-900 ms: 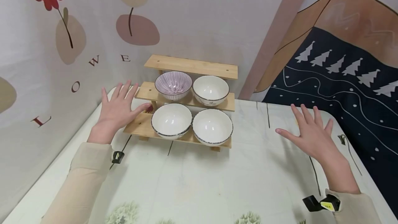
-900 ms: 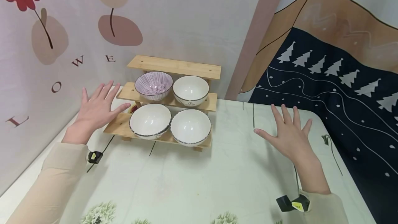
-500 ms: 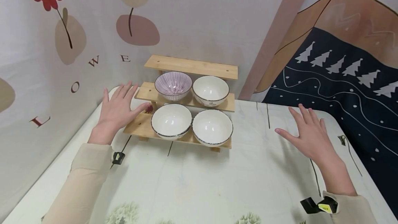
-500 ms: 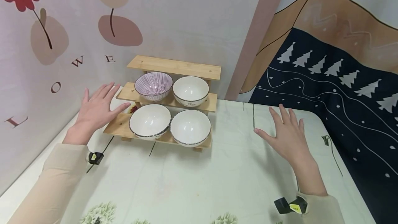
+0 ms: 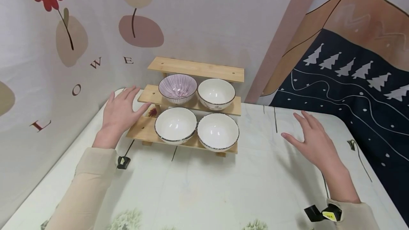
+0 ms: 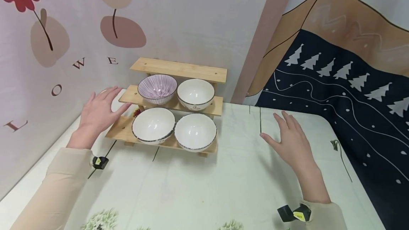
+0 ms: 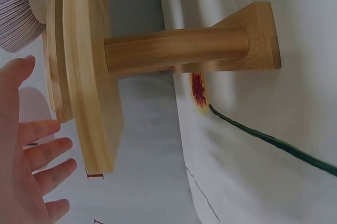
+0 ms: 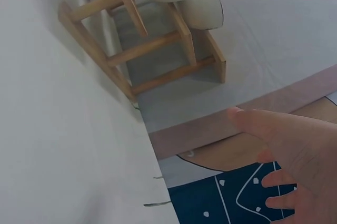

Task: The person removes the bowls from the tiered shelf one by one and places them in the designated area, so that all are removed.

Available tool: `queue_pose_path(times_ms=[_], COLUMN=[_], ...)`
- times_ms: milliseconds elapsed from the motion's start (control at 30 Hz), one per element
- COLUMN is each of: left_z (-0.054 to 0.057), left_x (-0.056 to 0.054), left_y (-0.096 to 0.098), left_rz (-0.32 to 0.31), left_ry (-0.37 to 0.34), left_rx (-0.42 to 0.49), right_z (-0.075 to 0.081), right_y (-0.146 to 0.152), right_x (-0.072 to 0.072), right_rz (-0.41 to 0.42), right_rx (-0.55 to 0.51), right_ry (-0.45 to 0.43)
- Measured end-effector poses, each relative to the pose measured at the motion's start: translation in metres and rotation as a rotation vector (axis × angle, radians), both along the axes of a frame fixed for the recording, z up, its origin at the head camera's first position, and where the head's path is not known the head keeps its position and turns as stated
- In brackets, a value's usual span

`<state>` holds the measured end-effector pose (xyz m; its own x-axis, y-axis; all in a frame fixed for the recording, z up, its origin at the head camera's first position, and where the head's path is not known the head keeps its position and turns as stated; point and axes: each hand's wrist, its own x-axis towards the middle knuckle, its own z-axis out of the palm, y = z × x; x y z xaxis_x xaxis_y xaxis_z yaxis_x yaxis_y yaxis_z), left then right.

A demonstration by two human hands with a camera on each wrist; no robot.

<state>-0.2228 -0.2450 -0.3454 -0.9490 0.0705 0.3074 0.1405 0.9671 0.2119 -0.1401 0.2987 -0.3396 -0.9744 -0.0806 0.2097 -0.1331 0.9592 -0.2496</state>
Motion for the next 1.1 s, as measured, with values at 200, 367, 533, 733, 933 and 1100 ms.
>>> queue_pose_path(times_ms=[200, 367, 533, 733, 933, 1100], left_z=[0.0, -0.001, -0.003, -0.006, -0.009, -0.01], left_x=[0.0, 0.0, 0.001, 0.001, 0.0, -0.002], left_y=[0.003, 0.006, 0.007, 0.008, 0.009, 0.01], left_rz=[0.038, 0.085, 0.106, 0.123, 0.119, 0.119], left_ry=[0.039, 0.05, 0.055, 0.084, 0.12, 0.117], left_rx=[0.065, 0.111, 0.143, 0.203, 0.278, 0.339], right_z=[-0.003, -0.006, -0.009, -0.013, -0.016, -0.019], right_y=[-0.005, -0.008, -0.013, -0.018, -0.024, -0.027], right_x=[0.001, 0.001, 0.001, 0.001, 0.0, 0.001], right_rz=[-0.009, -0.003, -0.01, -0.019, -0.017, -0.003], right_rx=[-0.015, -0.027, -0.033, -0.04, -0.042, -0.052], right_ry=[0.006, 0.006, 0.003, -0.024, -0.061, -0.052])
